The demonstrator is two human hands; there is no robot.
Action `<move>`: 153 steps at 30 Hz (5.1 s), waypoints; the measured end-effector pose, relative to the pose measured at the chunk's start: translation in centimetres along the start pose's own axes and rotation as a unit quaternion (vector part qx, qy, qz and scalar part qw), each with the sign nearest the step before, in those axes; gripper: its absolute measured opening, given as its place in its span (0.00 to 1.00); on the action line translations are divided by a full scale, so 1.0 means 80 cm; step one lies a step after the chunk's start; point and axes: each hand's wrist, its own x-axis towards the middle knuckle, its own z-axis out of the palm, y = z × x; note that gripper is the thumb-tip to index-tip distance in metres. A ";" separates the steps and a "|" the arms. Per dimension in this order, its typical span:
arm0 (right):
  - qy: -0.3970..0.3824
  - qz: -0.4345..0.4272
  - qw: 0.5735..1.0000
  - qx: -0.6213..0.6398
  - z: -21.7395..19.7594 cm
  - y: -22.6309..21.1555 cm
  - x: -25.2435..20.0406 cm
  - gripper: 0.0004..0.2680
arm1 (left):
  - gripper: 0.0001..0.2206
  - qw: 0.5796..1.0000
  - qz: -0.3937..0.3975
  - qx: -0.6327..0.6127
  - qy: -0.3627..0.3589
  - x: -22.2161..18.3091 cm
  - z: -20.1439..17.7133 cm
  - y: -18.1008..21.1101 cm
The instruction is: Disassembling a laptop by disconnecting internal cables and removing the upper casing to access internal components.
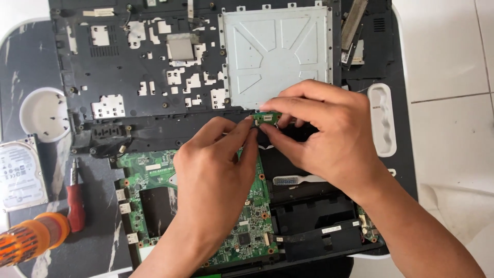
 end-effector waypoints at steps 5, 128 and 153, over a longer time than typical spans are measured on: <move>-0.003 0.008 1.000 0.006 0.000 -0.003 0.002 0.04 | 0.05 1.000 -0.015 -0.015 -0.012 0.000 0.000 0.003; 0.005 0.072 0.993 0.096 0.016 -0.032 0.002 0.11 | 0.05 0.957 0.004 -0.216 -0.194 0.031 -0.046 -0.044; -0.062 0.058 0.996 -0.013 0.010 -0.034 0.009 0.04 | 0.08 0.941 -0.055 -0.263 -0.204 0.028 -0.047 -0.042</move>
